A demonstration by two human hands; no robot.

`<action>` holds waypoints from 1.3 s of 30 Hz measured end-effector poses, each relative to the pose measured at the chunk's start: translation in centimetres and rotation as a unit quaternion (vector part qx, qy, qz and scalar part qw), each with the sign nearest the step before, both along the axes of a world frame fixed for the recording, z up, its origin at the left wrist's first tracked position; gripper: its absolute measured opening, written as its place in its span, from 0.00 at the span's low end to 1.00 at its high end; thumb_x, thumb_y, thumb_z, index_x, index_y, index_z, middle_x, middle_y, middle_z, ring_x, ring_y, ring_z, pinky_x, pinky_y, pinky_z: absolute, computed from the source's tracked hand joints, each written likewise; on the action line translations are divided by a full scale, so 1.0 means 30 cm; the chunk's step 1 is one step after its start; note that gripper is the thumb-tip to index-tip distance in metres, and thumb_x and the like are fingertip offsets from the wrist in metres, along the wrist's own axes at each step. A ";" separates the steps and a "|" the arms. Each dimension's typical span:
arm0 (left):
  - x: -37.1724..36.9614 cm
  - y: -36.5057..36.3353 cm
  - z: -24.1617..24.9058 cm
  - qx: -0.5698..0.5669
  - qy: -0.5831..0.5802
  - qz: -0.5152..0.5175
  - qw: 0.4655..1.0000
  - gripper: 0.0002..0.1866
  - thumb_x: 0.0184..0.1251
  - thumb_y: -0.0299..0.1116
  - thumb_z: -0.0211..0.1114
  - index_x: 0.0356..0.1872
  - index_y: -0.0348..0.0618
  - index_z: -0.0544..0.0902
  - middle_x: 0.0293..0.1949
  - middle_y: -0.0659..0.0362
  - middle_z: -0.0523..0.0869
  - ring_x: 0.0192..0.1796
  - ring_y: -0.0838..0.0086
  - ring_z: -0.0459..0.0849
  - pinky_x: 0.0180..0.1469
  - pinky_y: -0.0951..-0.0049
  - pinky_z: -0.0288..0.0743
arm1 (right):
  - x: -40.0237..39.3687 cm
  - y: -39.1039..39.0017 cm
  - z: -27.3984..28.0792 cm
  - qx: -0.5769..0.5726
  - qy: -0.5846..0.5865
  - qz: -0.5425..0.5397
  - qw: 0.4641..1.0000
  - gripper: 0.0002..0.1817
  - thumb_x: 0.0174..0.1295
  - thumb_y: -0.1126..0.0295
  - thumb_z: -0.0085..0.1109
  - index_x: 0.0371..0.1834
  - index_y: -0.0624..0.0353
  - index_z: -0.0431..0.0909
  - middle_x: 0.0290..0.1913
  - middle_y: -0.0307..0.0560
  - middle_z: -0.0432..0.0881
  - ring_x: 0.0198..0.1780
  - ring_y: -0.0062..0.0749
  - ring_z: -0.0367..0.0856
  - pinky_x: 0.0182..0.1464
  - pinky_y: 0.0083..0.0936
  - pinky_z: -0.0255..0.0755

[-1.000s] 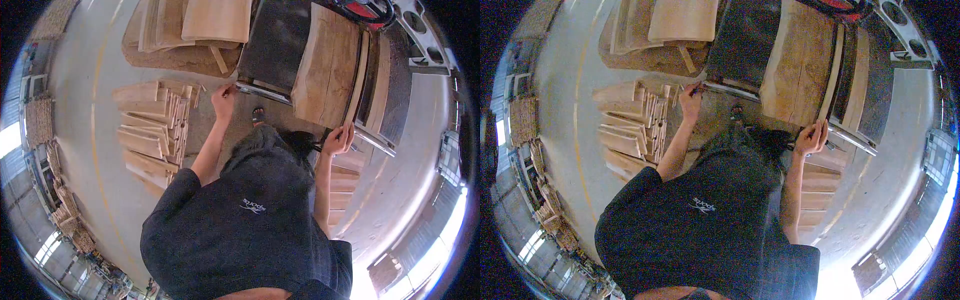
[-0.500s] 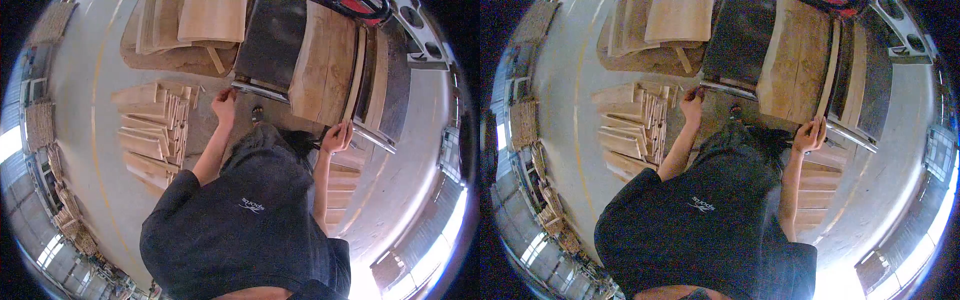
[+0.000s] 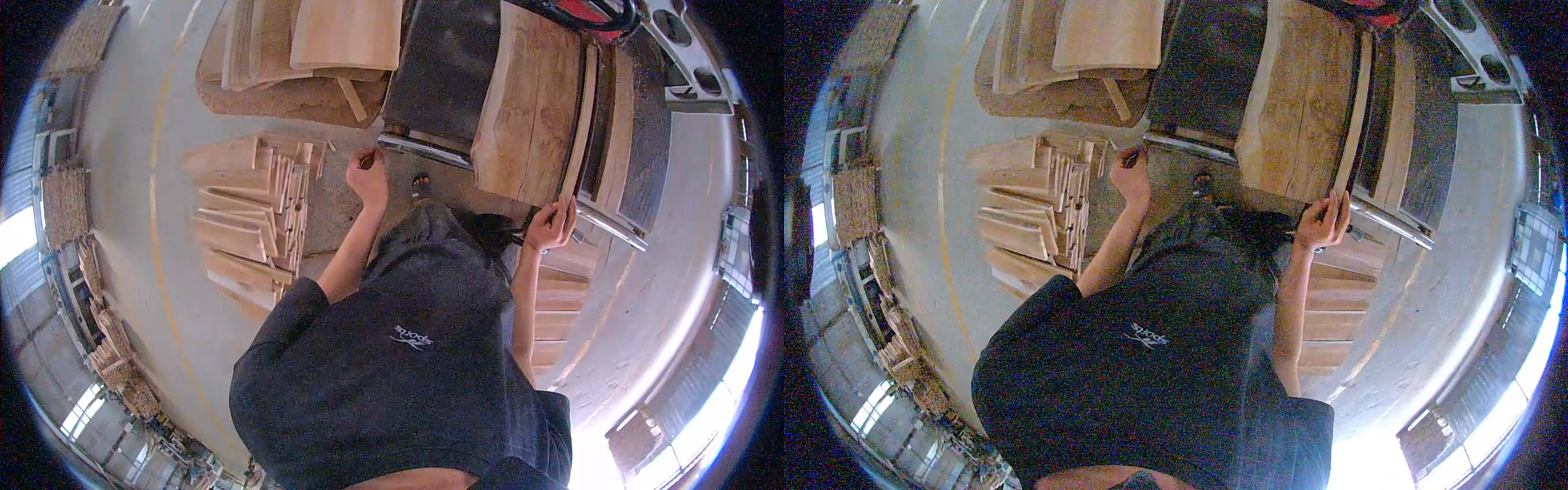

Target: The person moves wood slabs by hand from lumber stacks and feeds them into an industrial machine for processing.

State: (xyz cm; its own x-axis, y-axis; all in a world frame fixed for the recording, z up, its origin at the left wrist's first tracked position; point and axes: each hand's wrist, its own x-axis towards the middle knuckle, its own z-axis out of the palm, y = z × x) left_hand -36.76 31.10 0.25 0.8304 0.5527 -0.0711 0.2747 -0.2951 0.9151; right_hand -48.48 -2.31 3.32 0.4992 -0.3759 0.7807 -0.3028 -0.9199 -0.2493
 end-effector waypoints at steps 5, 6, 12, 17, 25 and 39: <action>-0.009 -0.006 0.044 0.038 -0.012 -0.026 0.999 0.09 0.61 0.29 0.75 0.36 0.35 0.86 0.30 0.56 0.88 0.34 0.74 0.85 0.41 0.72 0.78 | 0.000 0.005 0.008 0.004 0.003 0.002 1.000 0.09 0.66 0.75 0.61 0.44 0.61 0.89 0.52 0.56 0.88 0.54 0.49 0.87 0.54 0.39 0.82; -0.008 -0.007 0.046 0.036 -0.021 -0.028 0.999 0.10 0.61 0.30 0.76 0.36 0.35 0.85 0.29 0.56 0.87 0.33 0.75 0.84 0.40 0.72 0.78 | 0.001 0.009 0.007 0.013 -0.001 0.001 1.000 0.09 0.66 0.76 0.62 0.45 0.62 0.89 0.53 0.56 0.88 0.54 0.49 0.87 0.54 0.39 0.82; -0.005 -0.001 -0.001 0.057 -0.055 -0.031 0.996 0.09 0.60 0.28 0.76 0.34 0.35 0.84 0.29 0.54 0.87 0.33 0.73 0.85 0.38 0.71 0.78 | -0.005 -0.001 -0.011 0.012 0.001 -0.004 1.000 0.09 0.65 0.76 0.62 0.45 0.61 0.89 0.53 0.56 0.88 0.53 0.49 0.87 0.54 0.39 0.82; 0.011 0.009 -0.036 0.062 -0.060 -0.039 0.996 0.08 0.59 0.26 0.75 0.32 0.35 0.83 0.32 0.50 0.90 0.35 0.67 0.89 0.40 0.70 0.80 | -0.003 0.000 -0.009 0.017 0.000 -0.002 1.000 0.11 0.62 0.78 0.62 0.46 0.59 0.89 0.54 0.55 0.87 0.53 0.49 0.87 0.53 0.38 0.83; -0.003 0.024 -0.021 0.087 -0.042 -0.091 0.991 0.10 0.58 0.26 0.76 0.28 0.35 0.81 0.33 0.47 0.90 0.36 0.63 0.90 0.40 0.67 0.81 | -0.003 0.003 0.001 0.014 -0.006 0.015 1.000 0.09 0.65 0.77 0.61 0.44 0.64 0.88 0.54 0.59 0.87 0.55 0.51 0.86 0.55 0.39 0.82; 0.018 0.010 -0.018 0.143 -0.151 -0.111 0.972 0.10 0.52 0.21 0.75 0.25 0.38 0.78 0.29 0.47 0.85 0.32 0.52 0.86 0.34 0.62 0.78 | -0.007 -0.001 -0.004 0.023 0.004 0.008 1.000 0.11 0.63 0.79 0.62 0.47 0.61 0.88 0.54 0.54 0.87 0.55 0.48 0.86 0.56 0.38 0.81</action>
